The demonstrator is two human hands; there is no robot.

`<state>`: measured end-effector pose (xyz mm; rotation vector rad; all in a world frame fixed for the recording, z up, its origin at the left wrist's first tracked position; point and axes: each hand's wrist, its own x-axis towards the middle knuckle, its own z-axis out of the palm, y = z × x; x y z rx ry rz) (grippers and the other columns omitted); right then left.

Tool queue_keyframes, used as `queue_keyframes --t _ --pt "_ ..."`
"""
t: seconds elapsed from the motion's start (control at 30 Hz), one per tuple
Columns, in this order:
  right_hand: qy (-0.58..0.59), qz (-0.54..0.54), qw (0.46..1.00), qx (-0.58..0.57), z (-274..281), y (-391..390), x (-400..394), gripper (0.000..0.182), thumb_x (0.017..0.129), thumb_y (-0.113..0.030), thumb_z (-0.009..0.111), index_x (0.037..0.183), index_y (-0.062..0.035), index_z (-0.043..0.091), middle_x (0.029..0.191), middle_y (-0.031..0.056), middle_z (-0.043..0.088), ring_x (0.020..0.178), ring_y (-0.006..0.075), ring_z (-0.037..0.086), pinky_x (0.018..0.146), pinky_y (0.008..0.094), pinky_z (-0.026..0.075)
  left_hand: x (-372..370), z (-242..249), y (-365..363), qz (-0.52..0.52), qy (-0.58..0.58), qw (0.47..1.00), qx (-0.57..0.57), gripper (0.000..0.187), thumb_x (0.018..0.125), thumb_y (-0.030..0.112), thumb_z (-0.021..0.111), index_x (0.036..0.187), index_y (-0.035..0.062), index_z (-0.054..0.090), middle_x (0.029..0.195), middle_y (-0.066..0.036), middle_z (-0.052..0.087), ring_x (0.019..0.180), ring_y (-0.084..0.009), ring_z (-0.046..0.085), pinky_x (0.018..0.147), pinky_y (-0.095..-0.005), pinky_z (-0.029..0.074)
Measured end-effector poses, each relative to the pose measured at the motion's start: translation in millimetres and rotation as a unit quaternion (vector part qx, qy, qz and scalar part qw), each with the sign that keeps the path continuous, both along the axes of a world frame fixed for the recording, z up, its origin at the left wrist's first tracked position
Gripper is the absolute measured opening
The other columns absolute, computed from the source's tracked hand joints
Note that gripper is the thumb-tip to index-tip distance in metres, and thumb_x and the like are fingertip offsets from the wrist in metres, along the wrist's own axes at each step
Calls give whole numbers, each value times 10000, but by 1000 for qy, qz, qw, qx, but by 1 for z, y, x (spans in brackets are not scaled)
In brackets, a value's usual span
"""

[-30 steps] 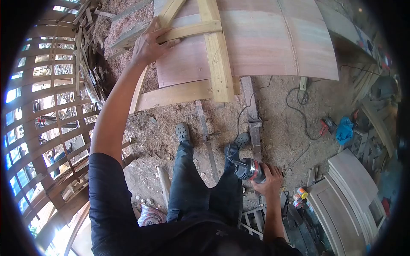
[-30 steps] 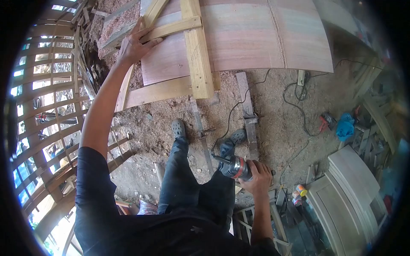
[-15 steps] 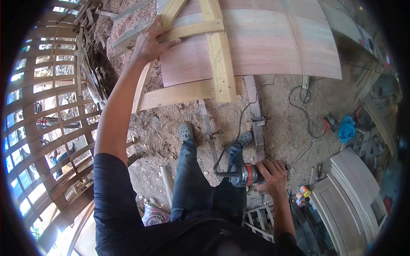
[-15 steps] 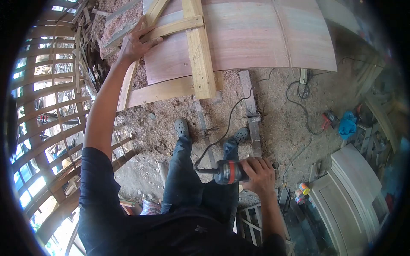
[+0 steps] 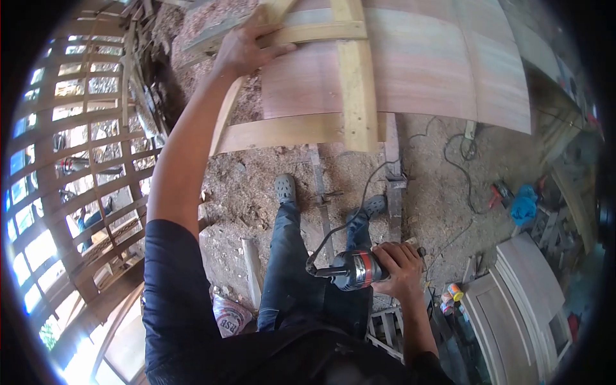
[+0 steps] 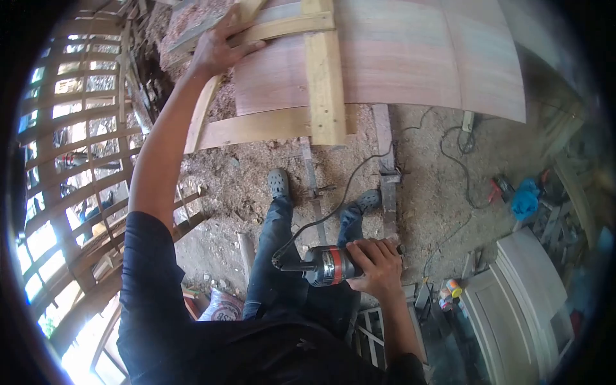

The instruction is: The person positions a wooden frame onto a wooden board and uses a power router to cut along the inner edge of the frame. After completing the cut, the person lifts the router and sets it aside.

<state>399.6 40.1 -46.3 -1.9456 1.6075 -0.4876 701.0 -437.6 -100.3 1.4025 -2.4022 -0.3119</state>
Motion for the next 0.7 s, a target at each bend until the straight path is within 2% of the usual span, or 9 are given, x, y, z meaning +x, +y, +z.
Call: queue_keyframes --t 0.1,0.23,0.3,0.33,0.4,0.43,0.5,0.63,0.7 --pt "25 58 998 -4 12 -16 -4 837 413 -221 864 1234 -188 705 1138 47 695 1008 275 698 949 453 523 4 1 -1 -4 -11 1000 -8 720 772 630 861 1300 150 763 1659 -122 428 1363 -361 598 1143 -457 493" --pt "63 134 987 -61 18 -44 1 831 422 -262 877 1234 -215 707 1121 39 697 1011 269 701 962 443 521 8 -6 -6 -13 0 1000 -17 753 754 681 840 1294 162 768 1636 -129 459 1353 -387 598 1147 -454 485" --pt "20 171 981 -94 23 -60 10 607 589 -310 816 1177 -191 721 1094 47 717 1005 266 718 919 431 544 8 -6 -3 -8 4 1000 -27 735 765 678 832 1289 166 770 1643 -134 449 1357 -385 595 1140 -454 490" --pt "22 169 981 -91 22 -65 14 607 589 -310 816 1177 -191 721 1094 47 717 1005 266 718 919 431 544 6 -7 -1 -11 7 1000 -25 735 765 678 832 1289 166 770 1643 -134 449 1357 -385 595 1140 -454 490" --pt "-76 108 985 -115 17 -73 22 732 504 -377 904 1188 -193 723 1101 45 716 1039 272 722 916 449 546 3 -5 3 13 24 1000 -12 726 768 683 826 1288 180 772 1640 -140 451 1356 -377 598 1129 -453 499" --pt "-74 109 984 -116 15 -75 24 732 504 -377 904 1188 -193 723 1101 45 716 1039 272 722 916 449 546 3 -5 6 14 25 1000 -13 726 768 683 826 1288 180 772 1640 -140 451 1356 -377 598 1129 -453 499" --pt "-163 -9 971 -177 11 -80 30 670 605 -407 927 1182 -133 725 1067 76 730 998 286 740 854 436 565 -3 2 11 45 -12 999 -13 736 761 685 827 1306 194 764 1625 -143 471 1344 -367 611 1117 -452 509" --pt "-141 -109 956 -235 5 -75 26 660 697 -468 912 1182 -65 717 1055 116 732 954 300 741 805 419 565 -4 0 16 57 -7 998 -15 773 737 685 841 1334 203 746 1619 -134 482 1326 -362 626 1110 -450 514" --pt "-87 -113 964 -223 17 -75 22 670 699 -477 910 1187 -61 716 1066 118 730 948 301 737 800 426 561 -5 2 16 50 26 998 -19 680 843 623 793 1325 146 744 1600 -142 508 1308 -365 645 1105 -458 515"
